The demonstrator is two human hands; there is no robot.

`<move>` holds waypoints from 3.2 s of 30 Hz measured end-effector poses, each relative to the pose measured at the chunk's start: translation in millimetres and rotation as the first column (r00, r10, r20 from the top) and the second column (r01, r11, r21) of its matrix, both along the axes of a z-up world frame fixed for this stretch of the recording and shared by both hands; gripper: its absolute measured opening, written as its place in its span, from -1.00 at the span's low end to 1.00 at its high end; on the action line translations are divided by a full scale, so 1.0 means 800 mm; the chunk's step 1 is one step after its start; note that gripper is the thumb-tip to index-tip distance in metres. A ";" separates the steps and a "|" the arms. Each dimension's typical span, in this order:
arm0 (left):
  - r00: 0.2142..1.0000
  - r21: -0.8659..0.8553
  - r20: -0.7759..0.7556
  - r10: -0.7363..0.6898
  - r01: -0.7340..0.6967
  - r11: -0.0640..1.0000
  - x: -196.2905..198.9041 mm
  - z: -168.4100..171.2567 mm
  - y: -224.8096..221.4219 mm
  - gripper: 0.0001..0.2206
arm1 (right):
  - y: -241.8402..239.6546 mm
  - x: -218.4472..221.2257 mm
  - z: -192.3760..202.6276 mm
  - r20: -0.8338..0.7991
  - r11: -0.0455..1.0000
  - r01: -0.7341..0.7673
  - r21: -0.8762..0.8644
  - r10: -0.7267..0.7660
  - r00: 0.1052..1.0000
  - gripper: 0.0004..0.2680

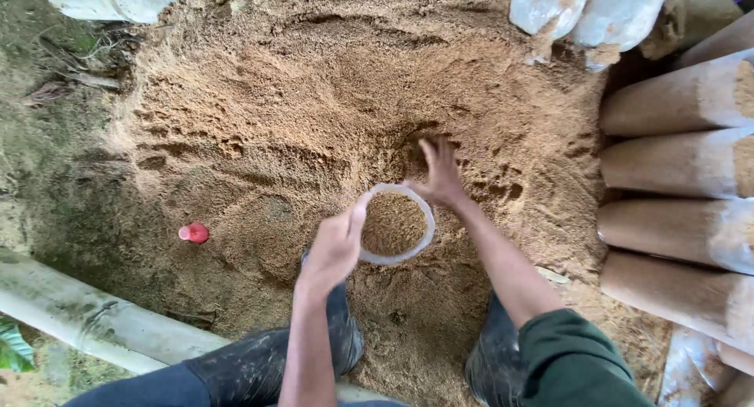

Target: Using a plastic cup to scoop grain substrate from a pile into small plastic bags

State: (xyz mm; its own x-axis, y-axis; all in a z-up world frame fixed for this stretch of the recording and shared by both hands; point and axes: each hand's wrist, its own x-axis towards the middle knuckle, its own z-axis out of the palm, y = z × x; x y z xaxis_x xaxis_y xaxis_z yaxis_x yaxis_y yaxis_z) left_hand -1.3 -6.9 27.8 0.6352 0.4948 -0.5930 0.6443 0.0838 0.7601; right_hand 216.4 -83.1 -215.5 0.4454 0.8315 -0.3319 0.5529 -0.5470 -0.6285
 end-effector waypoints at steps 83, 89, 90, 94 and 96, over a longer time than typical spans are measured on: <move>0.996 0.201 0.078 0.049 -0.064 0.978 -0.025 -0.095 -0.002 -0.43 | -0.102 -0.012 -0.017 0.048 0.979 0.188 -0.080 -0.184 0.982 -0.38; 0.995 0.112 0.056 0.079 -0.085 0.990 -0.031 -0.037 0.010 -0.53 | -0.038 -0.055 -0.078 0.130 0.985 0.022 -0.169 0.000 0.991 -0.19; 0.996 0.117 0.046 0.082 -0.087 0.989 -0.031 -0.045 0.013 -0.53 | -0.024 -0.052 -0.093 0.119 0.986 0.017 -0.165 0.003 0.993 -0.19; 0.999 0.119 0.041 0.003 -0.007 0.993 -0.029 -0.056 0.023 -0.57 | 0.012 -0.042 -0.123 0.228 0.987 -0.155 -0.032 0.158 0.961 -0.11; 0.999 0.144 0.043 -0.029 0.023 0.989 -0.030 -0.057 0.025 -0.58 | 0.022 -0.038 -0.129 0.298 0.975 -0.220 -0.004 0.211 0.931 -0.03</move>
